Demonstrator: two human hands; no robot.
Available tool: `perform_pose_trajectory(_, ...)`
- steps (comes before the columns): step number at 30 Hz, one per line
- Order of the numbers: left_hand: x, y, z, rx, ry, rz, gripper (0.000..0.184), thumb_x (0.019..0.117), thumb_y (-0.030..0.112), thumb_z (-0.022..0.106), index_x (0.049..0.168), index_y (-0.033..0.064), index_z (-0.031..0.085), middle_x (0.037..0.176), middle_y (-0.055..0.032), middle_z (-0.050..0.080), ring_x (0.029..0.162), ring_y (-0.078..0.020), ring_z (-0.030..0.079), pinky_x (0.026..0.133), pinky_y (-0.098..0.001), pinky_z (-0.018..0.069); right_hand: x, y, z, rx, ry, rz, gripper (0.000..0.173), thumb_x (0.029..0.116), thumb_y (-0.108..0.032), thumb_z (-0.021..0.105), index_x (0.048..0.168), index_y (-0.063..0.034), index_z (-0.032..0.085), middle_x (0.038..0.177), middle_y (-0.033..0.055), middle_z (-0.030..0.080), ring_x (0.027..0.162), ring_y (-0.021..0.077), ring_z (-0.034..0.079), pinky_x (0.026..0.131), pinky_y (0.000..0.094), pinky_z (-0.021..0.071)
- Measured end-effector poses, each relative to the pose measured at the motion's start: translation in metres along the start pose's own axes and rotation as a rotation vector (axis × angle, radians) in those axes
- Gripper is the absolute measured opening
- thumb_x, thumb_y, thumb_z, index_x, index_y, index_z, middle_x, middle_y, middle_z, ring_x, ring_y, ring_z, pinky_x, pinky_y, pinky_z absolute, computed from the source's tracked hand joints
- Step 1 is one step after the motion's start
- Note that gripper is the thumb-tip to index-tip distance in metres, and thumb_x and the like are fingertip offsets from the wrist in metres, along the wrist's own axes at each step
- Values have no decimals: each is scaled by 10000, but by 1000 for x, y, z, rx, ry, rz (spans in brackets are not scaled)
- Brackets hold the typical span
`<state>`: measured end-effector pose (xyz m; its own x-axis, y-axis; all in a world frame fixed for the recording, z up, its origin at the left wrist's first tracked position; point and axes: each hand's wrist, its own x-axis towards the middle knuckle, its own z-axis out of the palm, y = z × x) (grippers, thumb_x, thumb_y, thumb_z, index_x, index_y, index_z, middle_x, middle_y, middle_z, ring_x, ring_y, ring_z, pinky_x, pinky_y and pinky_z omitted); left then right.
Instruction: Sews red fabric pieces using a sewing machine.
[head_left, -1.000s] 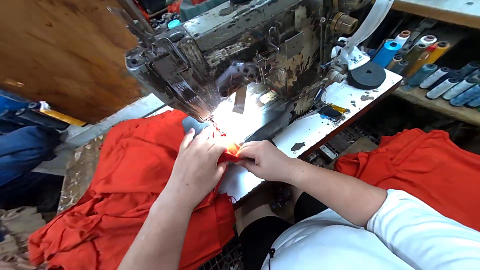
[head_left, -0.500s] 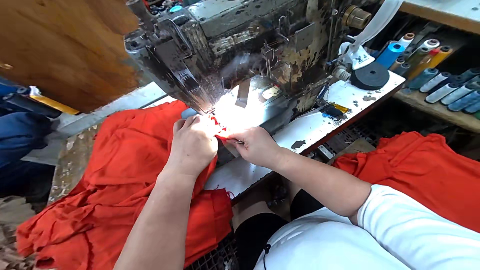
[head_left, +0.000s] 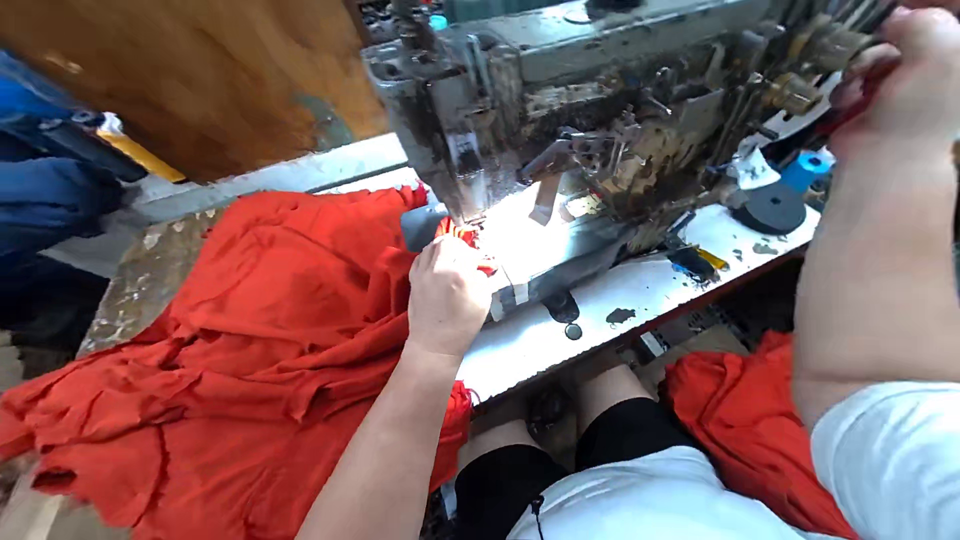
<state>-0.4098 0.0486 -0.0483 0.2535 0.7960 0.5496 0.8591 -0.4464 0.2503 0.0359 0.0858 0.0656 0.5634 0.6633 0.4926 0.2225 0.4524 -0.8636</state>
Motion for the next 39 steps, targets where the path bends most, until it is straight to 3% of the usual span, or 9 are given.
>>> perform_pose_trajectory(4, 1, 0, 0, -25, -3, 7, 164, 925, 138, 614, 929, 29, 736, 1082, -156, 702, 1121, -333, 646, 1025, -520, 482, 66, 25, -14, -22, -355, 339, 178, 1026, -397, 522, 1181, -347, 595, 855, -103, 607, 704, 52, 598, 617, 283, 531)
perform_pose_trajectory(7, -3, 2, 1, -26, 24, 4, 181, 922, 151, 608, 951, 36, 743, 1085, -156, 702, 1120, -333, 649, 1024, -520, 481, 27, -30, 42, -322, -159, 516, 442, 1082, -571, 236, 866, -290, 500, 649, -112, 502, 527, -4, 474, 481, 171, 401)
perform_pose_trajectory(12, 1, 5, -1, -2, 59, 6, 172, 908, 147, 620, 919, 8, 719, 1045, -169, 705, 1072, -337, 669, 966, -518, 510, -1, -68, 34, -5, -772, 296, 425, 1139, -365, 216, 957, -129, 518, 715, -52, 527, 575, -35, 511, 512, 115, 400)
perform_pose_trajectory(14, 2, 6, -6, -46, 10, 10, 154, 892, 129, 647, 942, 28, 751, 1089, -168, 720, 1100, -346, 671, 969, -541, 506, -42, -101, 80, -302, -300, 326, 256, 1129, -202, 255, 1026, -125, 477, 815, -46, 415, 633, -50, 412, 574, 89, 359)
perform_pose_trajectory(19, 41, -27, -5, 51, -35, 83, 173, 881, 16, 656, 1019, 53, 755, 1029, -146, 747, 1009, -361, 717, 827, -562, 578, 12, -42, 52, -166, -356, 274, 274, 1128, -247, 297, 1218, -118, 521, 934, -57, 571, 790, -29, 572, 697, 157, 510)
perform_pose_trajectory(24, 96, -69, -15, -1, -174, -463, 247, 964, 81, 597, 1180, 58, 715, 1155, -247, 707, 1123, -458, 661, 925, -690, 488, 48, -25, 35, -388, -236, 519, 441, 1057, -560, 403, 1183, -184, 596, 972, -1, 608, 822, 105, 596, 742, 332, 529)
perform_pose_trajectory(30, 39, -73, -53, -82, -316, -361, 355, 965, 159, 676, 1296, 38, 638, 1203, -248, 681, 1144, -433, 653, 985, -656, 489, -48, -45, 1, -374, 122, -455, 409, 1079, -284, 504, 1361, -7, 612, 1165, 125, 661, 880, 100, 622, 811, 297, 543)
perform_pose_trajectory(34, -24, -23, -98, -149, -492, -143, 310, 979, 293, 671, 1148, 47, 754, 1034, -182, 760, 986, -360, 735, 888, -631, 551, -185, -27, 88, -321, -270, -771, 219, 922, -270, 721, 1055, -112, 795, 951, 68, 726, 863, 138, 682, 764, 310, 590)
perform_pose_trajectory(39, -44, 22, -106, 18, -485, -194, 276, 1005, 191, 581, 1116, 3, 750, 990, -238, 746, 975, -441, 719, 867, -671, 523, -255, -13, 197, -534, -1123, -658, 240, 1031, -153, 567, 1206, -86, 718, 1053, 135, 696, 955, 321, 695, 761, 502, 576)
